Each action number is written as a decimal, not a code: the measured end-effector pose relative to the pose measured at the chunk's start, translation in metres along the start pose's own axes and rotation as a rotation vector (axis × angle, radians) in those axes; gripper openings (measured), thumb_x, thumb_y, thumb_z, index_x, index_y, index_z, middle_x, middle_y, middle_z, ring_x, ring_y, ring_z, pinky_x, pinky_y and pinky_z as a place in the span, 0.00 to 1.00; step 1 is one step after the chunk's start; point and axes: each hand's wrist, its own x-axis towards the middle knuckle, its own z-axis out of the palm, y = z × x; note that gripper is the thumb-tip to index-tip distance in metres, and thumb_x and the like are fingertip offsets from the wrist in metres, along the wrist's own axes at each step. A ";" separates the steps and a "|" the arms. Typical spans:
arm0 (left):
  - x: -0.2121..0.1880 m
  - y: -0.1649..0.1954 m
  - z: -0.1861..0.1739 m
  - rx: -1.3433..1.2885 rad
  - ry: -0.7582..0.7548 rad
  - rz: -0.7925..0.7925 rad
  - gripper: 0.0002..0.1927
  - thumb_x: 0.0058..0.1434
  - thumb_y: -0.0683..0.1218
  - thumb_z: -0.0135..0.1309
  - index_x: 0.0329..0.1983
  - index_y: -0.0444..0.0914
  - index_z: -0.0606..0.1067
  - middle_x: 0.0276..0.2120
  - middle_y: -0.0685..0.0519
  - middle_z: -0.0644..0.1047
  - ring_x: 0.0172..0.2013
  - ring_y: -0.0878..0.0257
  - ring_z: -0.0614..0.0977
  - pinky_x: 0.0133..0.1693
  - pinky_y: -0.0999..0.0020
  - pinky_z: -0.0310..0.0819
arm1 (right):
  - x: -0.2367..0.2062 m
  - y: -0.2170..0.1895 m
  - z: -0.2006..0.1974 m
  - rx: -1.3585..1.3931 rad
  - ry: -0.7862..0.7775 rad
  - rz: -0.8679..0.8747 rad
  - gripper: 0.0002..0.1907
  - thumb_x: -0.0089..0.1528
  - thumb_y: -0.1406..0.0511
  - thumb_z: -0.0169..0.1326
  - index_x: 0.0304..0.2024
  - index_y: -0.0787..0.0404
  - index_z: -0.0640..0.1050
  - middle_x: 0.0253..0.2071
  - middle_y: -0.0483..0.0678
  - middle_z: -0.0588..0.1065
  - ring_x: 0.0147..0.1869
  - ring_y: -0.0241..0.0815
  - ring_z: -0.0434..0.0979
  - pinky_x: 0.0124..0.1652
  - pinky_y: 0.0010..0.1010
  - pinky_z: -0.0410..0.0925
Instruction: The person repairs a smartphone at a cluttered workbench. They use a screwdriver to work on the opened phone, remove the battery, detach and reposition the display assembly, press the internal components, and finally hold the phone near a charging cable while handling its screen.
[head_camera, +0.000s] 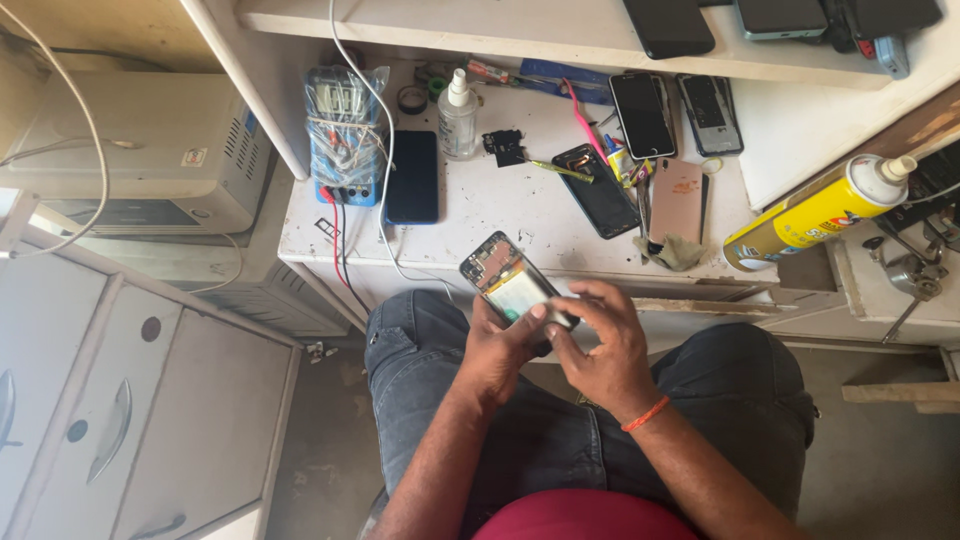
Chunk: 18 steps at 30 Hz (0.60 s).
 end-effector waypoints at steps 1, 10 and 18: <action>-0.001 0.001 0.000 -0.007 -0.041 0.038 0.36 0.59 0.41 0.63 0.68 0.39 0.59 0.51 0.45 0.75 0.46 0.55 0.82 0.42 0.57 0.82 | 0.000 -0.001 -0.001 0.010 -0.014 -0.026 0.16 0.56 0.69 0.64 0.48 0.59 0.81 0.56 0.52 0.73 0.55 0.49 0.77 0.54 0.36 0.72; -0.007 0.009 0.008 0.042 -0.035 0.019 0.44 0.52 0.42 0.65 0.69 0.46 0.57 0.50 0.52 0.75 0.49 0.58 0.81 0.42 0.59 0.82 | 0.004 0.002 -0.006 -0.037 -0.152 -0.147 0.12 0.53 0.66 0.61 0.38 0.63 0.83 0.67 0.61 0.66 0.71 0.62 0.63 0.66 0.50 0.58; -0.001 -0.004 -0.002 0.013 -0.091 0.086 0.35 0.58 0.41 0.66 0.66 0.33 0.64 0.53 0.46 0.76 0.52 0.56 0.80 0.49 0.58 0.80 | 0.007 0.010 -0.014 -0.154 -0.220 -0.212 0.27 0.61 0.58 0.57 0.59 0.65 0.79 0.72 0.68 0.59 0.73 0.65 0.59 0.69 0.52 0.53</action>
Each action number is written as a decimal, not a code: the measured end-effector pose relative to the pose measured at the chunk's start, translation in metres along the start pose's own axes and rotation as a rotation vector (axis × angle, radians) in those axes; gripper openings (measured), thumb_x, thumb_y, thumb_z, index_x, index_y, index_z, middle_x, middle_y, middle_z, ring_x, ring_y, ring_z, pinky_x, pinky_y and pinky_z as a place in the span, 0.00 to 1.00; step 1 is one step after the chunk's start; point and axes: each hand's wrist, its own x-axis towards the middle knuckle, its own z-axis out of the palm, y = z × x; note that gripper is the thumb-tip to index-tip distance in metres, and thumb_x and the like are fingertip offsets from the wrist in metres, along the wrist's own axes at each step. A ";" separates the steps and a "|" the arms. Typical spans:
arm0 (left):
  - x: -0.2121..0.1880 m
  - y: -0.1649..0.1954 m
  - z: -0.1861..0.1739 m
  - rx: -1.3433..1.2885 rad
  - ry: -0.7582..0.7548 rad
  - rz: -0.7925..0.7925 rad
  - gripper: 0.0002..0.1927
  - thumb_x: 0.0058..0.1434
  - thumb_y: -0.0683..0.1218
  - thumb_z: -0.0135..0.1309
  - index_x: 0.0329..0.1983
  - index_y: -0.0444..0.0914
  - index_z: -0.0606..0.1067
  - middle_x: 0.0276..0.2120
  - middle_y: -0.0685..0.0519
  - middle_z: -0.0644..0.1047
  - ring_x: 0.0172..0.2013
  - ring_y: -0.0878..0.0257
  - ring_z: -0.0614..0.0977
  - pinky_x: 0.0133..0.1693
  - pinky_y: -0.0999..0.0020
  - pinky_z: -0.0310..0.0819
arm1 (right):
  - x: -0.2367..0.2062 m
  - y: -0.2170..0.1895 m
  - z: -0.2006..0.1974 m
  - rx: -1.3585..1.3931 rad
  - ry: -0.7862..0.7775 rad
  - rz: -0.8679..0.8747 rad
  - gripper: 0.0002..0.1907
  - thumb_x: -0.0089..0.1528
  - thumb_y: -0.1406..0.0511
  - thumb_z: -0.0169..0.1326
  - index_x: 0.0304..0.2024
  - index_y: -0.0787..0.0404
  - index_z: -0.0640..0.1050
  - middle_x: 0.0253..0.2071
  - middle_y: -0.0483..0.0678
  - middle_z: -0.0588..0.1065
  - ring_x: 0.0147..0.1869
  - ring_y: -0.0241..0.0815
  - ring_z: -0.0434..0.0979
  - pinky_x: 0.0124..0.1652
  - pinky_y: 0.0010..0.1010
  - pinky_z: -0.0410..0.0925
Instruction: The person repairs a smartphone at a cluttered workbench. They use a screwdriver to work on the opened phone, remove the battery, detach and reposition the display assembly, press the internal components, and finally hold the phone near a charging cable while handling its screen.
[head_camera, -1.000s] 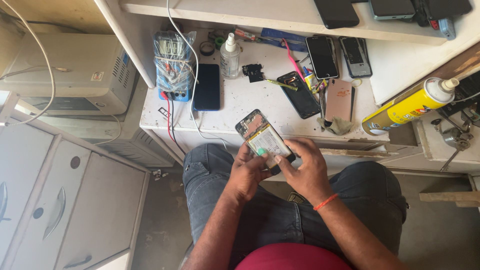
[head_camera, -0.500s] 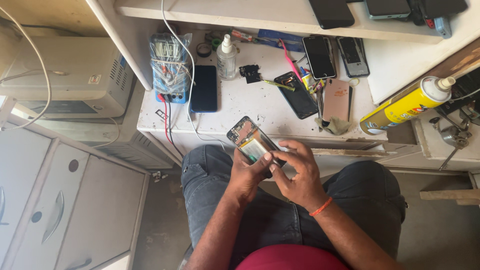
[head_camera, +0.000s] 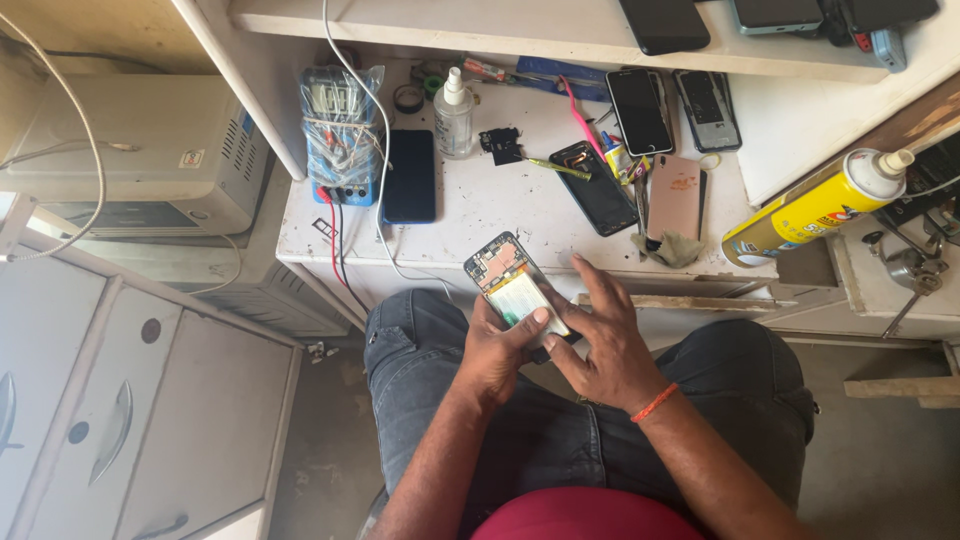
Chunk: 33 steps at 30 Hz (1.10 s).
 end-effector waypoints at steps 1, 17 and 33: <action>0.000 -0.001 -0.001 -0.002 0.030 -0.028 0.34 0.57 0.41 0.66 0.65 0.35 0.64 0.52 0.47 0.76 0.51 0.56 0.80 0.49 0.58 0.80 | -0.001 0.000 0.000 0.007 -0.004 0.004 0.27 0.62 0.58 0.55 0.61 0.64 0.77 0.72 0.68 0.59 0.73 0.65 0.59 0.69 0.52 0.53; 0.007 -0.014 -0.007 -0.027 0.103 -0.128 0.27 0.63 0.40 0.56 0.64 0.39 0.63 0.53 0.46 0.76 0.51 0.55 0.81 0.46 0.55 0.81 | -0.004 0.004 -0.004 0.063 0.032 0.003 0.23 0.71 0.61 0.45 0.65 0.66 0.73 0.62 0.58 0.72 0.65 0.57 0.71 0.64 0.43 0.63; 0.007 -0.017 -0.008 0.109 0.114 -0.156 0.28 0.63 0.40 0.55 0.65 0.40 0.62 0.54 0.48 0.77 0.51 0.58 0.81 0.42 0.60 0.81 | -0.027 0.041 0.026 0.653 0.044 0.622 0.19 0.68 0.59 0.54 0.55 0.65 0.81 0.45 0.48 0.83 0.48 0.33 0.80 0.48 0.27 0.72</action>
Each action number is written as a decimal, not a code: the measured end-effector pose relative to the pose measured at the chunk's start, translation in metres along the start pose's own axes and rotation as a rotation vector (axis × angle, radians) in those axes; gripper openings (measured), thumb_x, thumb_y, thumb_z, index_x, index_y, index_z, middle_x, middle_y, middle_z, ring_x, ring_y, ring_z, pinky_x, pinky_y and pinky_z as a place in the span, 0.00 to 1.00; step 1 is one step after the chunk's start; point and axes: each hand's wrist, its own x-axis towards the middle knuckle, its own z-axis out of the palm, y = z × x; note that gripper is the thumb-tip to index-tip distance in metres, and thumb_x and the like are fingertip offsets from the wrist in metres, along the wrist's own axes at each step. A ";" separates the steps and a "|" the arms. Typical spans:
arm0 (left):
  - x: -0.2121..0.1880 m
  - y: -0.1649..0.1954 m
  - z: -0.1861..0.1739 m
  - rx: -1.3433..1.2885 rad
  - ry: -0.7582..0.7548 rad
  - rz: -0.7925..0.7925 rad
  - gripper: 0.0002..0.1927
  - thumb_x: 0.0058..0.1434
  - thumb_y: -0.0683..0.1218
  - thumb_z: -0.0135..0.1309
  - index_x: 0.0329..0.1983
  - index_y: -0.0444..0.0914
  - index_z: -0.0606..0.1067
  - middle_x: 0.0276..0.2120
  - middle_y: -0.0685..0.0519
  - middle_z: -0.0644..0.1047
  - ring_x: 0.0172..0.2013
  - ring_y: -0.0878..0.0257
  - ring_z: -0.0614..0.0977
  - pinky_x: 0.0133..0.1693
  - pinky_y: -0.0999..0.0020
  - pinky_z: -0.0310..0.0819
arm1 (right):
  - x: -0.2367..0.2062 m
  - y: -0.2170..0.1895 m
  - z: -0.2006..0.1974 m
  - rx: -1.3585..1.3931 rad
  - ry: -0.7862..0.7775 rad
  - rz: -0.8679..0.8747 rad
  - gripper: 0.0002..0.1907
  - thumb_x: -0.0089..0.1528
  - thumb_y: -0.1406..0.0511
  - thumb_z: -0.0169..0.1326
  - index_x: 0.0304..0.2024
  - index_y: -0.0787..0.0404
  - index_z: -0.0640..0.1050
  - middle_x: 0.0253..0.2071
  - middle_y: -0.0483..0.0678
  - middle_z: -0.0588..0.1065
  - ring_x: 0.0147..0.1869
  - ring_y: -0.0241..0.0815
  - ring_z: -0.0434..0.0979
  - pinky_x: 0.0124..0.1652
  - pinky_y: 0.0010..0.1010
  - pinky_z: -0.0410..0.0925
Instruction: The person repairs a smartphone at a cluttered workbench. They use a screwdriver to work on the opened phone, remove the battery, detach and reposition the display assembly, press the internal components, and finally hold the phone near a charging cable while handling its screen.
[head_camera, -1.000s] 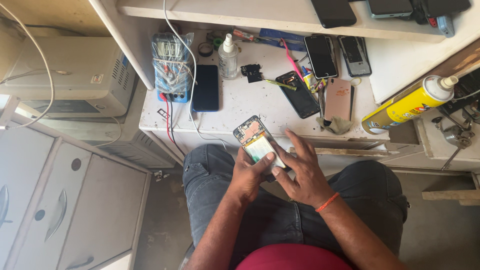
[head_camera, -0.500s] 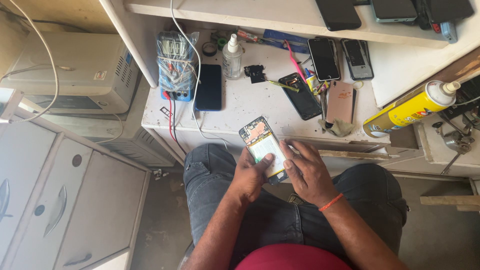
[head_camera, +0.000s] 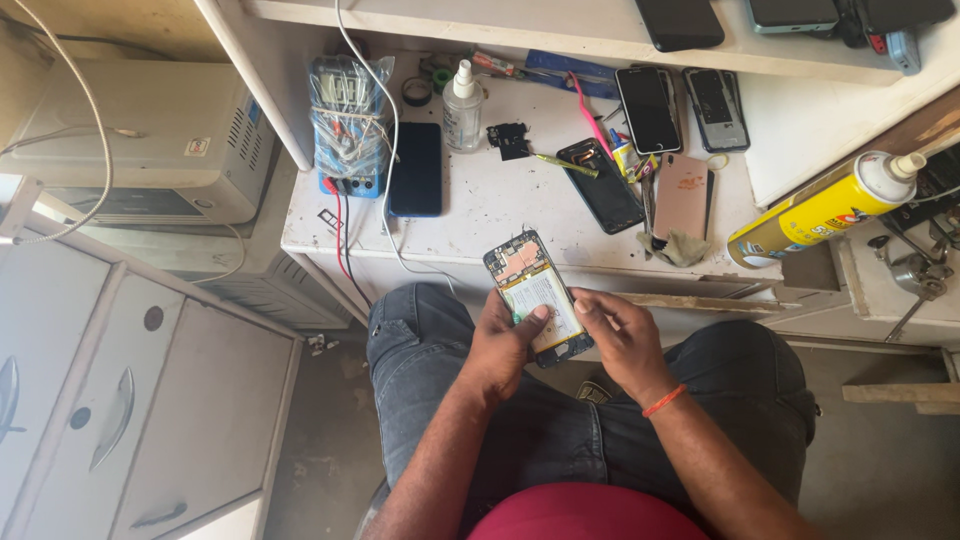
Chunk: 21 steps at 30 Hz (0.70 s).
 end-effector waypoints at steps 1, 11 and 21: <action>0.001 -0.001 0.000 0.011 0.003 0.007 0.28 0.63 0.40 0.55 0.66 0.40 0.62 0.54 0.48 0.77 0.51 0.58 0.80 0.43 0.61 0.80 | 0.001 0.002 0.000 0.029 -0.009 0.003 0.19 0.68 0.60 0.55 0.54 0.66 0.81 0.45 0.48 0.83 0.48 0.33 0.80 0.48 0.26 0.72; 0.006 -0.011 -0.005 0.222 -0.010 0.223 0.28 0.62 0.39 0.58 0.65 0.35 0.65 0.55 0.48 0.77 0.56 0.61 0.77 0.58 0.65 0.72 | 0.002 -0.013 0.009 -0.044 -0.035 -0.032 0.17 0.62 0.67 0.61 0.54 0.65 0.81 0.42 0.47 0.83 0.42 0.29 0.80 0.41 0.23 0.74; 0.048 0.048 0.009 1.145 0.344 0.295 0.41 0.54 0.64 0.63 0.63 0.34 0.70 0.45 0.41 0.78 0.46 0.47 0.82 0.49 0.56 0.76 | 0.069 -0.032 0.010 0.149 0.081 0.103 0.16 0.63 0.69 0.59 0.53 0.67 0.81 0.45 0.48 0.82 0.45 0.31 0.78 0.45 0.23 0.72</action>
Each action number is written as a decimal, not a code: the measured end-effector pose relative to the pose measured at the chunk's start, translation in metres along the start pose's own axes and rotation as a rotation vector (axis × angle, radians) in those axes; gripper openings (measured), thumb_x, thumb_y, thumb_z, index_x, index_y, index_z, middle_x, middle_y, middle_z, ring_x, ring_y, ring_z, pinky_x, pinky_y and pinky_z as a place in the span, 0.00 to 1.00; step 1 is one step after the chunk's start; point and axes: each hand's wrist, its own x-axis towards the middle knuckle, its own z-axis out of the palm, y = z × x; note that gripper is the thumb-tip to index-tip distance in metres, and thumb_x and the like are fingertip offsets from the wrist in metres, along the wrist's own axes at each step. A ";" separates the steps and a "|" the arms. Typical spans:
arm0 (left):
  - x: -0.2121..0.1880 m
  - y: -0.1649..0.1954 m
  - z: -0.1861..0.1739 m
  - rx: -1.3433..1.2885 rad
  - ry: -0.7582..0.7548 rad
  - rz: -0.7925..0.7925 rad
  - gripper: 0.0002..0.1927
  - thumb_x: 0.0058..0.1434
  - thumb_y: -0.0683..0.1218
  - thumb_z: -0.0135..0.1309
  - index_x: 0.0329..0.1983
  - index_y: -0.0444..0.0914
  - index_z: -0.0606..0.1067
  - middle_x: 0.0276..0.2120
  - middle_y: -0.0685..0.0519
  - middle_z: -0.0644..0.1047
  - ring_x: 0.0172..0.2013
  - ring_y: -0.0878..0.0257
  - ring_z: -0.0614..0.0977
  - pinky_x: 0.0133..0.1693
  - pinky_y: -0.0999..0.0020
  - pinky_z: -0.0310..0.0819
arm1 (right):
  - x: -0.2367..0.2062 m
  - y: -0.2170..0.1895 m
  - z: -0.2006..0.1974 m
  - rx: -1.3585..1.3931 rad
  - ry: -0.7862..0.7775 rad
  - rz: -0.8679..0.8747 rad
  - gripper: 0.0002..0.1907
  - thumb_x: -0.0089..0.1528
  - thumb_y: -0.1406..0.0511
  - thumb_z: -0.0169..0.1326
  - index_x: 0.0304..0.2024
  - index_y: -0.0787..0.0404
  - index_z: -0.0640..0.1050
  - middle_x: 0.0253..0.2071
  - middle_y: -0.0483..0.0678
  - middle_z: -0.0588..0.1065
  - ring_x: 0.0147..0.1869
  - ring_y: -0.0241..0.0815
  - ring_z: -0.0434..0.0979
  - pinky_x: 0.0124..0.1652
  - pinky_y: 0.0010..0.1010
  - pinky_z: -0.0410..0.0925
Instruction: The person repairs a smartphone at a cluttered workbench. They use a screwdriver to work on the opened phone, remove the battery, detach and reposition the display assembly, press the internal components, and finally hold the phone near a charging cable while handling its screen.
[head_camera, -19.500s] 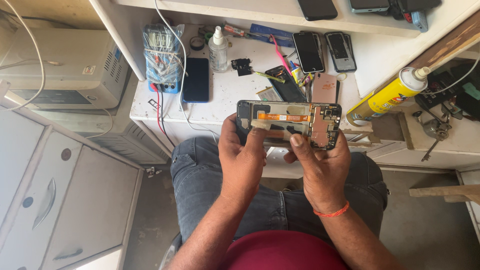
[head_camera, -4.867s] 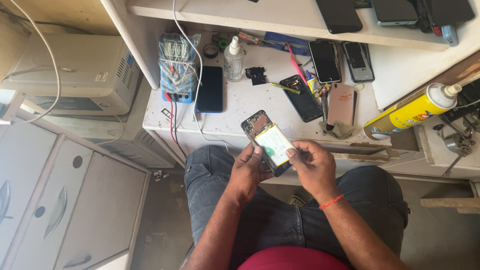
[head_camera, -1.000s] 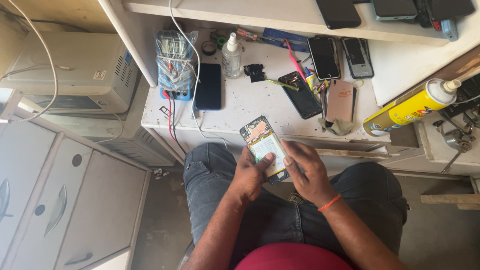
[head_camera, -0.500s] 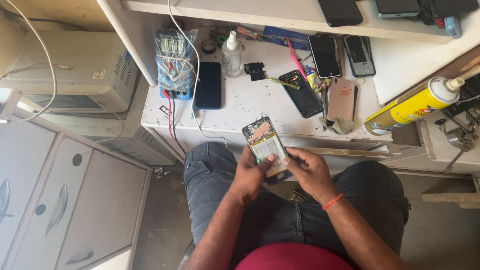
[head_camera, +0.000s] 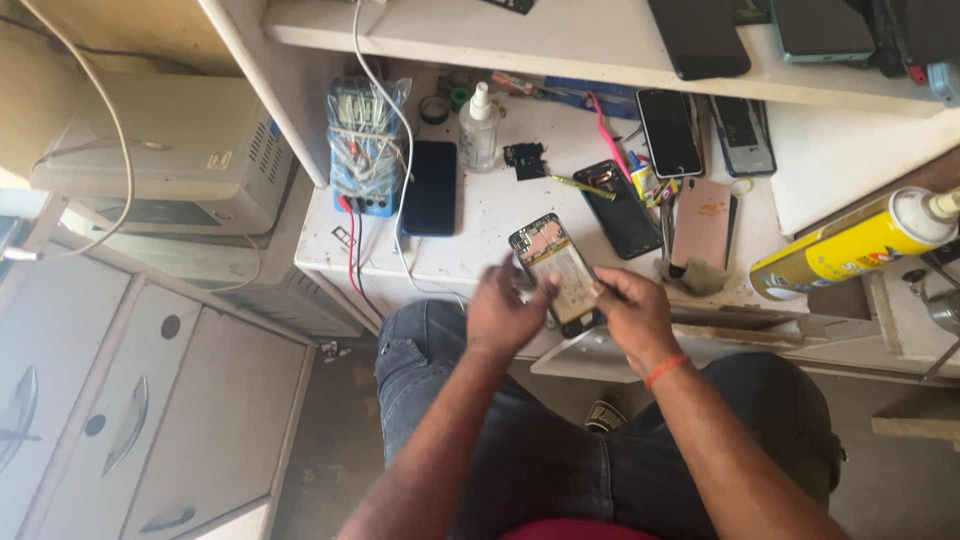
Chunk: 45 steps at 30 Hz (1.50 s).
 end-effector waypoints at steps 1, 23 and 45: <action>0.009 0.001 -0.003 0.042 0.113 0.106 0.39 0.54 0.62 0.63 0.62 0.33 0.71 0.46 0.39 0.77 0.47 0.44 0.81 0.49 0.54 0.75 | 0.008 -0.003 0.001 -0.059 0.015 -0.014 0.16 0.63 0.68 0.59 0.53 0.66 0.81 0.45 0.48 0.82 0.45 0.31 0.79 0.45 0.23 0.72; 0.063 -0.026 -0.003 0.472 0.254 0.454 0.18 0.56 0.54 0.57 0.45 0.39 0.78 0.41 0.45 0.74 0.43 0.45 0.76 0.45 0.51 0.72 | 0.065 0.006 -0.007 -0.824 0.031 -0.813 0.10 0.56 0.69 0.60 0.41 0.59 0.84 0.43 0.51 0.76 0.46 0.54 0.74 0.47 0.42 0.70; 0.060 -0.029 0.002 0.472 0.293 0.464 0.19 0.57 0.55 0.57 0.46 0.40 0.79 0.42 0.46 0.74 0.43 0.47 0.76 0.44 0.52 0.71 | 0.115 -0.008 0.006 -0.931 -0.418 -1.019 0.06 0.50 0.71 0.57 0.29 0.60 0.82 0.35 0.46 0.73 0.43 0.49 0.74 0.45 0.40 0.70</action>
